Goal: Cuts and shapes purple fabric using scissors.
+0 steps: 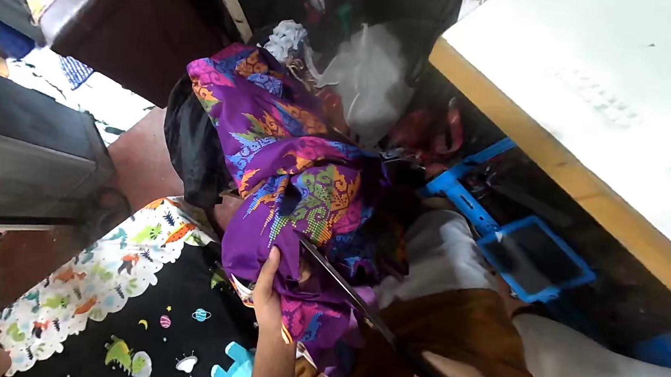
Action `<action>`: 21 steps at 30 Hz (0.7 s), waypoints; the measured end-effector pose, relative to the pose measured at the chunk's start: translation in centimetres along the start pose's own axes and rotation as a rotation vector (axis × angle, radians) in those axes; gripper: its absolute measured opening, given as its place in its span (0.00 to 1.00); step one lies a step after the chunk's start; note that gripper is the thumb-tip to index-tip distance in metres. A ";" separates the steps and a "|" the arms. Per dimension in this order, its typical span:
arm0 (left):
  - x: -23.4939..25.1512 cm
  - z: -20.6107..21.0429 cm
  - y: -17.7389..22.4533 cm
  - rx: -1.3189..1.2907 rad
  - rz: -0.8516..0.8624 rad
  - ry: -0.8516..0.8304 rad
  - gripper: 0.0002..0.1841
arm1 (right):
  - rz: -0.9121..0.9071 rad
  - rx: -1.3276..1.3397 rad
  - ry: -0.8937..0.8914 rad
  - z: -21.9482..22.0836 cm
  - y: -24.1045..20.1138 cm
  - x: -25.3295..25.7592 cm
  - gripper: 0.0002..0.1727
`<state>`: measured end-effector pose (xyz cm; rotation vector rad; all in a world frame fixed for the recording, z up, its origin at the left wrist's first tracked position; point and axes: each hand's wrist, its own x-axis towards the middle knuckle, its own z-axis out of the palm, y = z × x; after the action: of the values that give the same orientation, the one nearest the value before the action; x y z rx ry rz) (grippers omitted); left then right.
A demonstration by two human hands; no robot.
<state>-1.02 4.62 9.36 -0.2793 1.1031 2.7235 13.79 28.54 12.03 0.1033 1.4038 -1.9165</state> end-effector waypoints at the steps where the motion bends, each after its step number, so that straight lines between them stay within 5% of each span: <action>1: -0.1 0.1 0.0 -0.005 -0.004 0.010 0.11 | 0.003 0.000 -0.005 0.0 -0.1 0.0 0.31; 8: -0.4 -0.5 1.4 0.173 -0.015 -0.010 0.09 | -0.001 -0.046 0.013 -0.5 -0.4 0.4 0.32; 13: -1.2 -0.2 4.9 0.598 -0.028 0.267 0.05 | 0.045 -0.119 -0.024 -1.9 -0.7 1.3 0.32; 21: -0.4 -3.0 8.9 0.811 -0.123 0.139 0.10 | 0.154 -0.320 -0.242 -7.6 -4.2 6.8 0.38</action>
<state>-2.48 -3.82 13.28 -0.3818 2.0158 1.9544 3.72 31.98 9.20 -0.1648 1.4700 -1.5037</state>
